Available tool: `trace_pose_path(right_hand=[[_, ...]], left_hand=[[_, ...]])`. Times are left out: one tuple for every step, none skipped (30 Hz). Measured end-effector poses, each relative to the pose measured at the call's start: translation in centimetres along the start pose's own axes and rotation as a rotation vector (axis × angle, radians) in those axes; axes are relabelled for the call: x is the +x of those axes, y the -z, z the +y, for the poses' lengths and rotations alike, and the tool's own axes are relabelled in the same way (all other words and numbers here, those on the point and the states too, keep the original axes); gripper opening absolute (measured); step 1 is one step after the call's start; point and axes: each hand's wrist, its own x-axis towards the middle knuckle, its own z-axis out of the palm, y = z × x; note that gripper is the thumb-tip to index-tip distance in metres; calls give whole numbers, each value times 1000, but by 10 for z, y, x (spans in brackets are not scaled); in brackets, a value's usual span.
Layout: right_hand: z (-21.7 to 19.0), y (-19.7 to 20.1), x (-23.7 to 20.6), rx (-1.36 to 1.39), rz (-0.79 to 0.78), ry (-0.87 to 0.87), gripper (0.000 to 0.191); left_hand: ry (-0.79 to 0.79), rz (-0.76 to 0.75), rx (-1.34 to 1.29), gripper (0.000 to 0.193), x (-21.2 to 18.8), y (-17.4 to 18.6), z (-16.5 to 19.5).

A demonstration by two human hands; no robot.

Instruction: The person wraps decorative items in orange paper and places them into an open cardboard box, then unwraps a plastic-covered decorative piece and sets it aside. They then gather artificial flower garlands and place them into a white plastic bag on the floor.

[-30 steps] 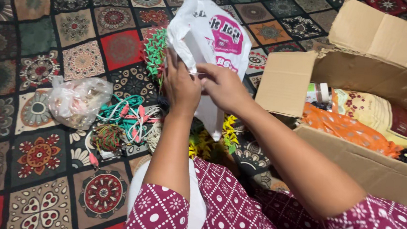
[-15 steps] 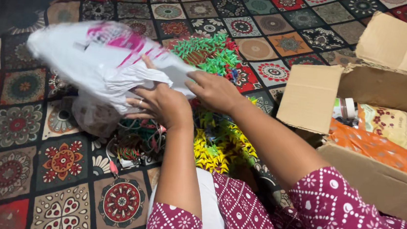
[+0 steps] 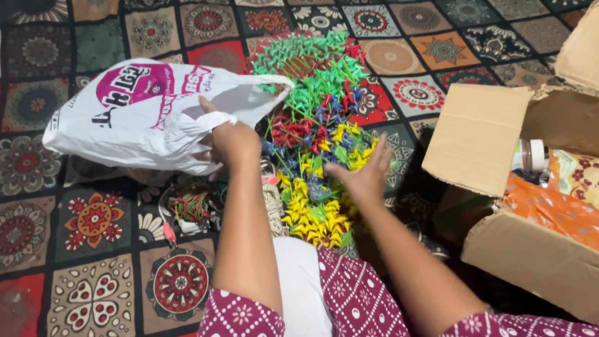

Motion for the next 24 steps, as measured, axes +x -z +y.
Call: trace_pose_path(right_hand=[[-3, -3, -16, 33, 0, 31, 154], [-9, -5, -28, 68, 4, 64, 158], [-15, -5, -37, 23, -32, 7, 158], [-22, -5, -46, -21, -69, -50, 159], [-28, -5, -55, -66, -107, -110, 159], [-35, -5, -58, -86, -135, -150, 158], [-42, -5, -58, -106, -163, -190, 157], [-46, -7, -58, -128, -191, -230, 156], [-50, -11, -58, -131, -226, -256, 156], [-53, -17, -58, -132, -258, -281, 156], [-53, -20, -57, -132, -289, -306, 157], [-50, -23, -58, -6, -202, -187, 158], [-46, -27, -63, 119, -115, -67, 159], [-41, -28, -67, 244, -26, 54, 160], [-33, -26, -73, 141, -62, 127, 159], [-25, -22, -79, 38, -100, 198, 157], [-21, -19, -85, -65, -140, 268, 155], [-22, -19, -88, -112, -170, 258, 153], [-25, -19, -89, -161, -197, 248, 151], [-28, -18, -88, -210, -223, 239, 149], [-33, -16, -88, -237, -251, 214, 148], [-39, -15, -85, -261, -277, 191, 147], [-45, -15, -82, -284, -298, 170, 146], [-49, -13, -80, -261, -294, 98, 144]], left_hand=[[7, -3, -23, 82, 1, -1, -1], [10, -6, -50, 79, 1, -1, -1], [12, -9, -78, 76, 2, -2, -1], [8, -9, -73, 74, 3, -3, -1], [5, -9, -66, 73, 4, -5, -2], [3, -10, -58, 72, 5, -7, -3], [10, -18, -61, 70, 6, -10, -5], [19, -26, -64, 68, 9, -13, -7], [26, -35, -68, 67, 12, -17, -9], [-40, 4, -47, 68, 15, -22, -12], [-108, 44, -26, 69, 19, -26, -15], [-178, 85, -6, 70, 24, -31, -18], [-212, 71, -4, 71, 29, -35, -21], [-245, 59, -2, 72, 34, -38, -25], [-276, 48, 1, 74, 38, -40, -29], [-287, 48, -18, 73, 41, -43, -31], [-297, 48, -36, 73, 42, -46, -33], [-307, 46, -51, 73, 43, -47, -34], [-311, 40, -33, 72, 43, -48, -35], [-316, 33, -17, 70, 42, -49, -34], [-322, 27, -1, 69, 40, -49, -32], [-308, 5, -24, 69, 37, -48, -31], [-299, -17, -49, 70, 34, -46, -30], [-288, -39, -74, 71, 31, -44, -29]])
